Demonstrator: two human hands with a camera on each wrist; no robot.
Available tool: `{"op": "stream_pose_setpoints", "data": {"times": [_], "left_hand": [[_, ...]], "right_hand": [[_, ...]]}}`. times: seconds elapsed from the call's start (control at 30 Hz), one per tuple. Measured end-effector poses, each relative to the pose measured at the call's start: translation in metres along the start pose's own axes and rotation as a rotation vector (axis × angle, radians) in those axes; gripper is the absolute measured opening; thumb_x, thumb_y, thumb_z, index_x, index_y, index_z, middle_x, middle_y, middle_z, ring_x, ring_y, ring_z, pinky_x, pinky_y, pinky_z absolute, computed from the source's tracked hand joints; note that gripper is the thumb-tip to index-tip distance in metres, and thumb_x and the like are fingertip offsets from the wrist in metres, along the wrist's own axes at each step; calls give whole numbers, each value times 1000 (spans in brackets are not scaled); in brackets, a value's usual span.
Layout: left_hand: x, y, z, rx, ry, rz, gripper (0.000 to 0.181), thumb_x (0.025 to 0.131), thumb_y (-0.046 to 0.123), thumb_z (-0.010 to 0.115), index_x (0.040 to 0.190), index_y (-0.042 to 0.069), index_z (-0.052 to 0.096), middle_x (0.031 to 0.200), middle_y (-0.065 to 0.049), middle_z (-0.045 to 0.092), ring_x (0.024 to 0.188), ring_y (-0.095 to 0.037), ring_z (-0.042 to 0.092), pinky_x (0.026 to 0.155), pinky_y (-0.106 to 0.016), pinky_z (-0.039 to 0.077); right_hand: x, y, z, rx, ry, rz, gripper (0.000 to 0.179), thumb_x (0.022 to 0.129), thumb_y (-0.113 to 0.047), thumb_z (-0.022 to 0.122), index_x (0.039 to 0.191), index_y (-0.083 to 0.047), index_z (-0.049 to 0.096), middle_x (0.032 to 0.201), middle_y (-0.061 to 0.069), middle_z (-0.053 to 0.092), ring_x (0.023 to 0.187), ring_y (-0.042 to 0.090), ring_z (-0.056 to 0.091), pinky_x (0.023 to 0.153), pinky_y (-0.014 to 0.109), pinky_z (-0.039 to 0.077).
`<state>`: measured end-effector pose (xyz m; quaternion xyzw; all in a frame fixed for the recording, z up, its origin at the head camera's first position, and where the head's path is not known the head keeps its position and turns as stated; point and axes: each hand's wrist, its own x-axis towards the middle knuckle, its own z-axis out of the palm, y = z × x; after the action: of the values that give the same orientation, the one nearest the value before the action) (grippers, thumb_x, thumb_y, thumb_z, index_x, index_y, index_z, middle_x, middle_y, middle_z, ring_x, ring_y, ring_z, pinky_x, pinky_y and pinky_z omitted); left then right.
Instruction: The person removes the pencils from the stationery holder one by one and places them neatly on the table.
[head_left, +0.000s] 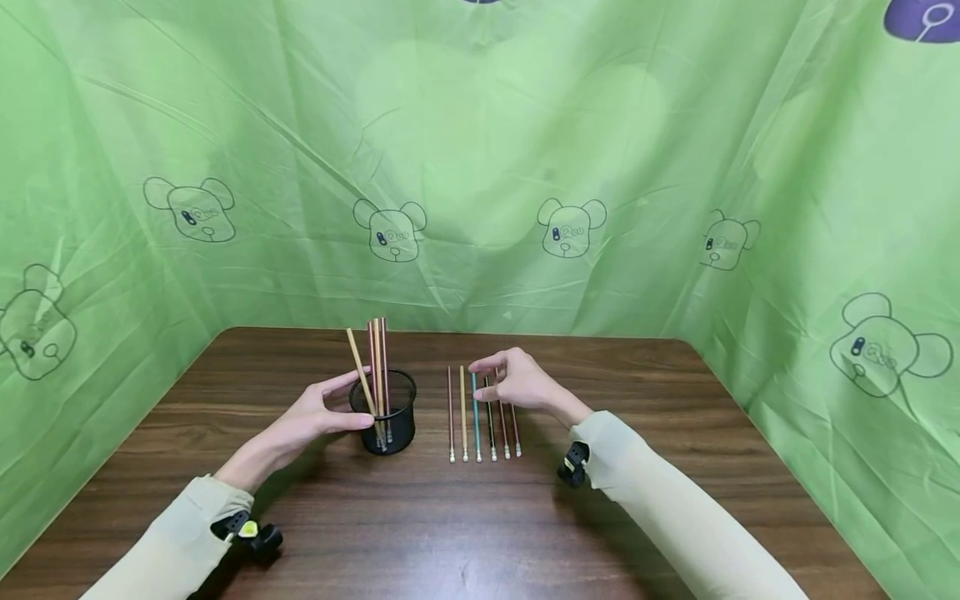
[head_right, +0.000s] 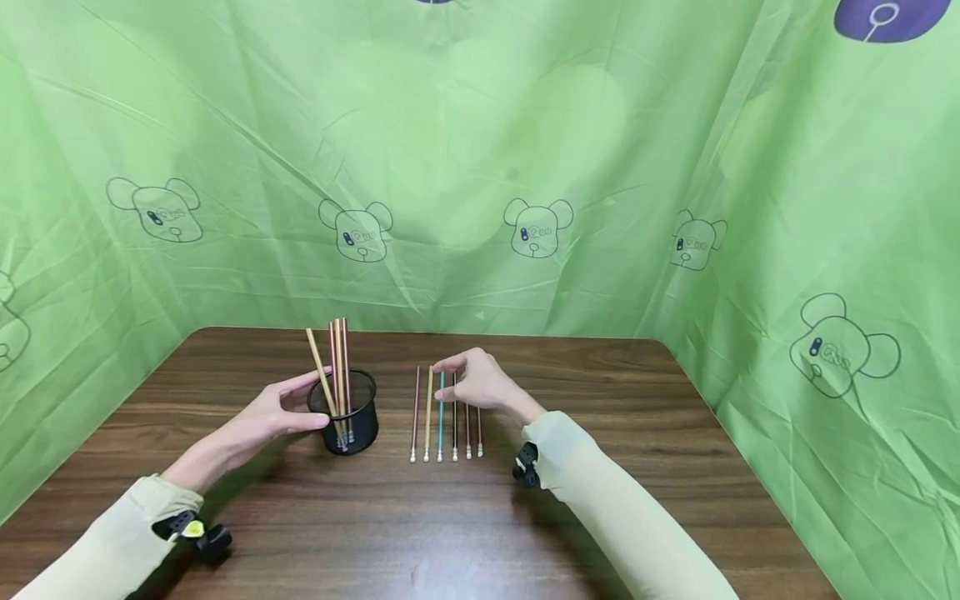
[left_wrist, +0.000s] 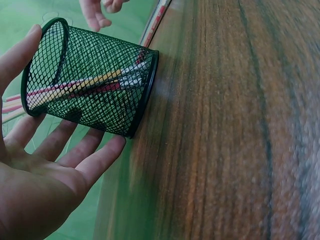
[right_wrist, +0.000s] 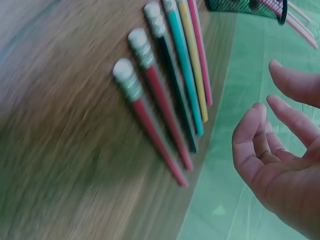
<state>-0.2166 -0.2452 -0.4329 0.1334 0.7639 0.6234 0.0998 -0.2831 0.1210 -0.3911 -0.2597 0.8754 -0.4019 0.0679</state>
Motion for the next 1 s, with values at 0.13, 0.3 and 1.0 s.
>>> {"op": "stream_pose_setpoints", "data": {"times": [0.13,0.3,1.0], "left_hand": [[0,0,-1,-2,-3,-2,88,92,18,83,165,12,36,160,-22,42,138,-32,49,97,-28,50],[1,-1,0,1,0,2,87,91,18,84,165,12,37,160,-21,43,141,-29,45,98,-27,49],[1,0,-2,-4,-15,-5,87,92,18,83,165,12,36,158,-22,45,134,-29,54,98,-31,50]], "right_hand": [[4,-12,6,-4,-12,-22,42,87,-12,86,127,-10,77,117,8,75,73,15,59,73,29,48],[9,-24,14,8,-26,-54,41,88,-14,86,128,-14,78,119,1,76,91,18,66,84,31,52],[30,-62,35,17,-33,-134,44,87,-14,87,130,-16,76,114,-6,76,78,12,63,72,26,49]]}}
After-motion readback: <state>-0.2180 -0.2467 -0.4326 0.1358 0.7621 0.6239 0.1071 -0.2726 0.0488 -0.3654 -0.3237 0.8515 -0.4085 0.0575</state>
